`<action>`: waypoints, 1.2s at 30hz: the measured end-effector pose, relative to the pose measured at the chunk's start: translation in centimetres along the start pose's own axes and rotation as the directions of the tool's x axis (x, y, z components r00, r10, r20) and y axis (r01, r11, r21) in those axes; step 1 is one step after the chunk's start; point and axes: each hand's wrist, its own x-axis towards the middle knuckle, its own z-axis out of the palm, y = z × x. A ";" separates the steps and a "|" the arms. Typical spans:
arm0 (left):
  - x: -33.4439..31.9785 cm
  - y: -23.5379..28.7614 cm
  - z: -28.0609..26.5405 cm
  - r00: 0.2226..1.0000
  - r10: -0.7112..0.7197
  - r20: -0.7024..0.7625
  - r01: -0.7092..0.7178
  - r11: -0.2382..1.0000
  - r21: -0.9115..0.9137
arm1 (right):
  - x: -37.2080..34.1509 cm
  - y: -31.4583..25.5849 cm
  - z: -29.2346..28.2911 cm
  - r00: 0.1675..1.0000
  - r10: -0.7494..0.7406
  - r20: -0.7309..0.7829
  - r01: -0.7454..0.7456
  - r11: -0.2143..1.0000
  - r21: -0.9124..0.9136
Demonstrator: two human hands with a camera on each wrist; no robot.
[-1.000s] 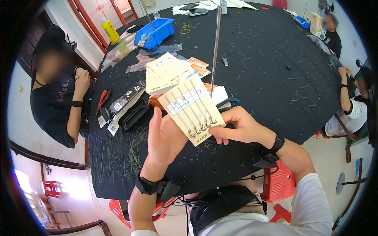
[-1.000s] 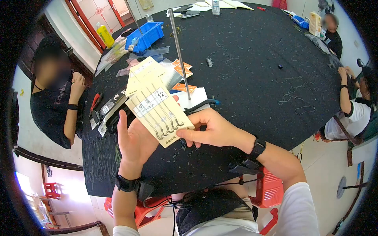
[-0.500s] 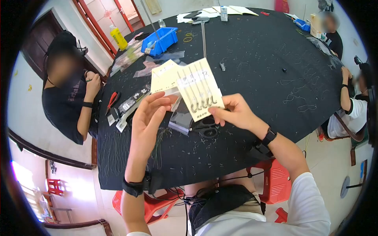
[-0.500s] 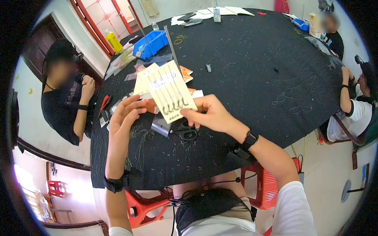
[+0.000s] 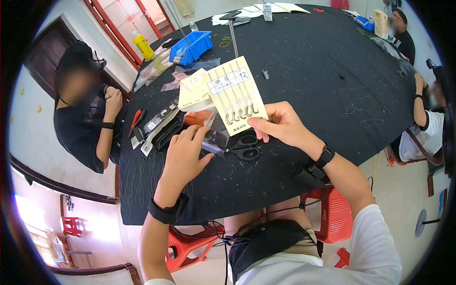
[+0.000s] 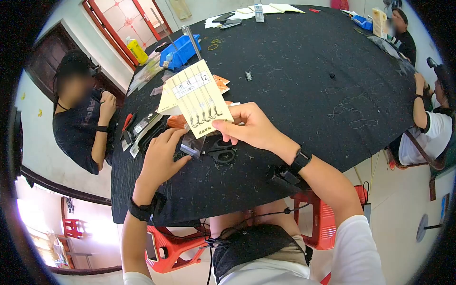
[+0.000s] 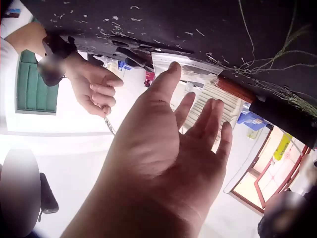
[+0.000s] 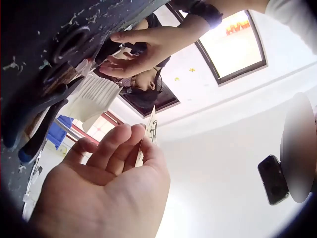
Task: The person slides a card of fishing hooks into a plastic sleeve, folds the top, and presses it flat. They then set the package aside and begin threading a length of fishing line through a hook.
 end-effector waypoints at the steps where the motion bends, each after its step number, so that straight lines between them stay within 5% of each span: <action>1: 0.1 0.1 0.3 0.999 0.024 -0.023 -0.024 1.000 0.010 | 0.0 0.0 0.0 1.000 0.000 -0.002 0.000 1.000 0.000; 9: 0.9 -0.9 1.9 0.982 0.177 -0.072 -0.181 0.982 -0.048 | 0.0 0.1 0.1 0.999 0.031 -0.029 -0.032 0.999 -0.012; 22: 0.0 0.0 1.5 0.987 0.157 -0.042 -0.162 0.975 -0.151 | 0.3 -1.2 -0.4 0.992 -0.024 -0.120 0.017 0.998 -0.058; 27: -2.3 1.5 0.6 0.988 0.127 0.088 -0.119 0.988 -0.094 | -2.4 -3.0 -0.2 0.990 0.079 -0.116 -0.088 0.993 -0.079; 36: -5.7 4.5 0.3 0.990 0.120 0.078 -0.103 0.975 -0.196 | -8.9 -3.0 0.2 0.949 0.291 -0.124 -0.295 0.955 -0.016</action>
